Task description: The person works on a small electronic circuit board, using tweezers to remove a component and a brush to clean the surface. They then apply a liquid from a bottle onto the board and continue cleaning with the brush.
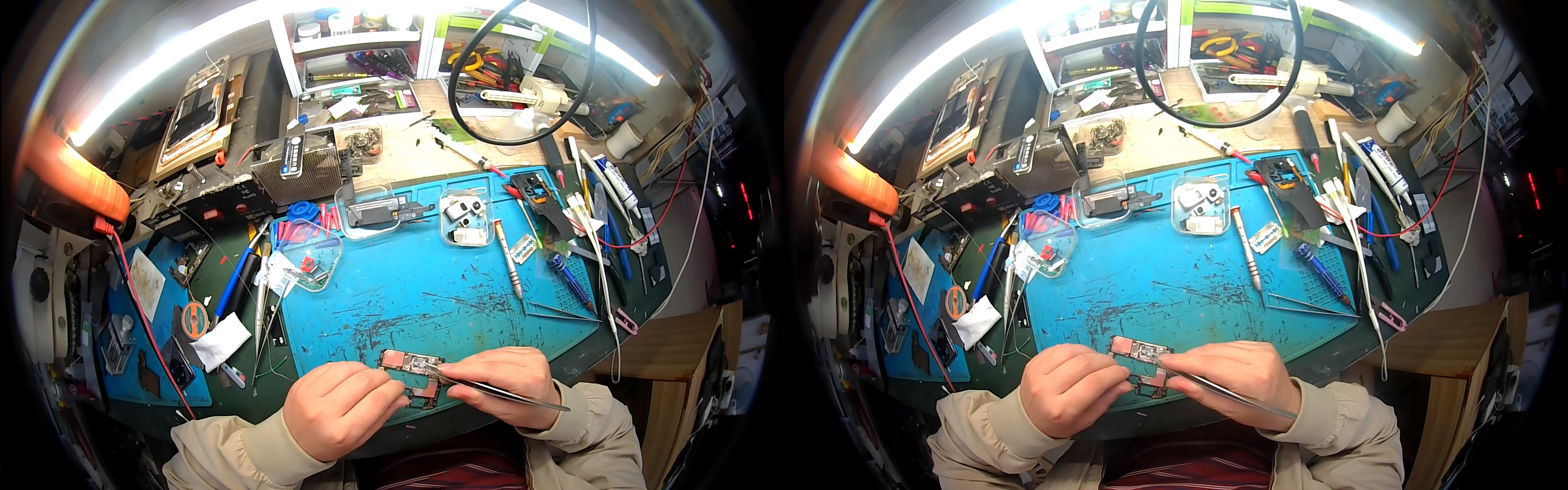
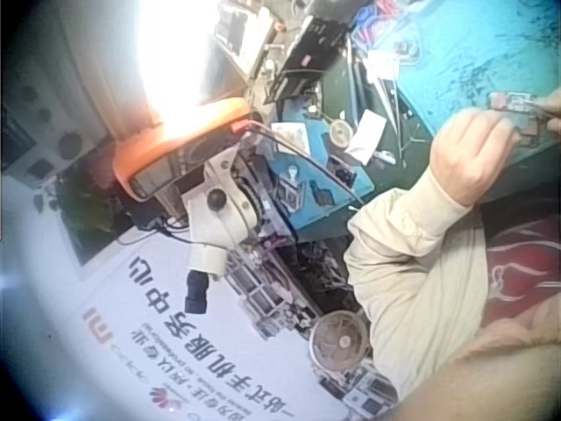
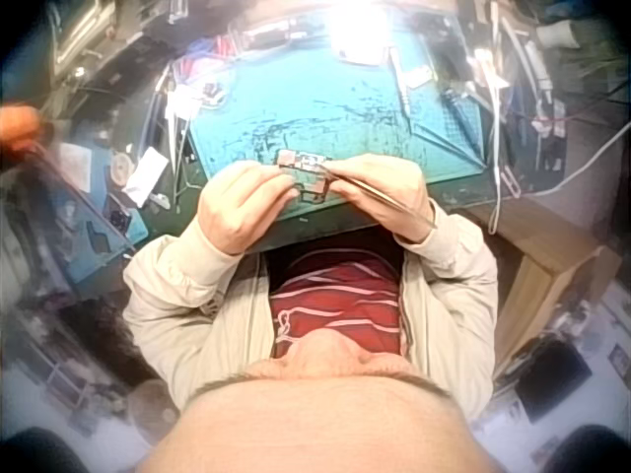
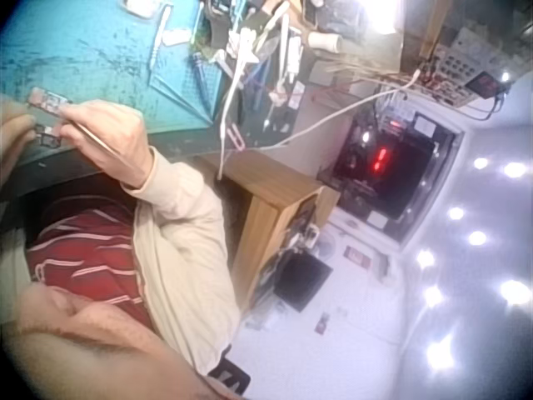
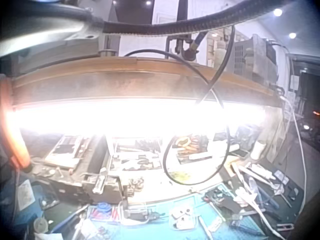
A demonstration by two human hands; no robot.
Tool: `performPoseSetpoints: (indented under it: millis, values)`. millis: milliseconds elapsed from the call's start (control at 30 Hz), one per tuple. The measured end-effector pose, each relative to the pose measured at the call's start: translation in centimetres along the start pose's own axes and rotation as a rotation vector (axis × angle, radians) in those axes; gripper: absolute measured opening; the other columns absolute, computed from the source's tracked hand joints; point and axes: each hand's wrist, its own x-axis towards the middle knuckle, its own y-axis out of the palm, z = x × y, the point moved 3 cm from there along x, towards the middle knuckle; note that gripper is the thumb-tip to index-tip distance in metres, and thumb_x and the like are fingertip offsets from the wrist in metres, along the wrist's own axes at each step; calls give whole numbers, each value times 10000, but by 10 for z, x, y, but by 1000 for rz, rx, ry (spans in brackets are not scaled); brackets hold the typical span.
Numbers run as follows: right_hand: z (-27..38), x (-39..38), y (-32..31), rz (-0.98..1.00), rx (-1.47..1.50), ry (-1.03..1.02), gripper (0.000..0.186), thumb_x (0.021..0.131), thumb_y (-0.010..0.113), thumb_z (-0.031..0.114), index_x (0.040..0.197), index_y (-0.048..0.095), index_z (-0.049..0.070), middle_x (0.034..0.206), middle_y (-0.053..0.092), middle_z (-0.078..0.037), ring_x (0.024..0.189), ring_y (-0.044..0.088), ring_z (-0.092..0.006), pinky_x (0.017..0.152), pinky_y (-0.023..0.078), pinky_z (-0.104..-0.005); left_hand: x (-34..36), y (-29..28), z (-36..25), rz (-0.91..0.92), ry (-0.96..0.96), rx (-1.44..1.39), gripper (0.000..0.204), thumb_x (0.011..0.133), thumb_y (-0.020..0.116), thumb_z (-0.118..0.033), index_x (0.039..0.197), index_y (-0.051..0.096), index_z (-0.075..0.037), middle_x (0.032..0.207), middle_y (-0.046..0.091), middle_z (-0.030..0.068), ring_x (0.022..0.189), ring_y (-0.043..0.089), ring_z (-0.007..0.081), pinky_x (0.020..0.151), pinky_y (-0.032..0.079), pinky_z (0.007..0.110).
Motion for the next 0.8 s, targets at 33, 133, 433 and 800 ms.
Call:
performPoseSetpoints:
  millis: [33,133,433,800]
  values:
    - [0,0,1,-2,-2,0,352,915,837,85,1254,765,24,1030,811,-134,855,797,-285,707,620,-348,-1,-1,1,0,0,0,246,820,864,-140,1030,752,-78,962,727,29,852,712,224,719,585,346]
    - [1,1,4,3,-6,17,345,926,828,86,1259,763,23,1032,812,-134,856,797,-284,708,621,-348,-4,-2,3,1,-2,6,245,818,864,-135,1030,754,-78,963,727,31,850,711,226,718,585,348]
    - [-4,-5,4,-115,162,-10,279,1009,761,158,1257,754,30,1043,787,-133,873,768,-299,737,603,-359,-18,6,5,-52,59,45,334,762,872,-87,1064,745,-24,966,748,116,796,695,323,702,567,426]
    - [-16,-15,5,-381,125,-34,302,1034,749,199,1282,752,27,1073,780,-139,884,744,-262,742,570,-336,-1,-3,-15,83,-138,14,676,843,835,-13,1475,595,-4,1356,611,227,1193,611,400,1040,502,468]
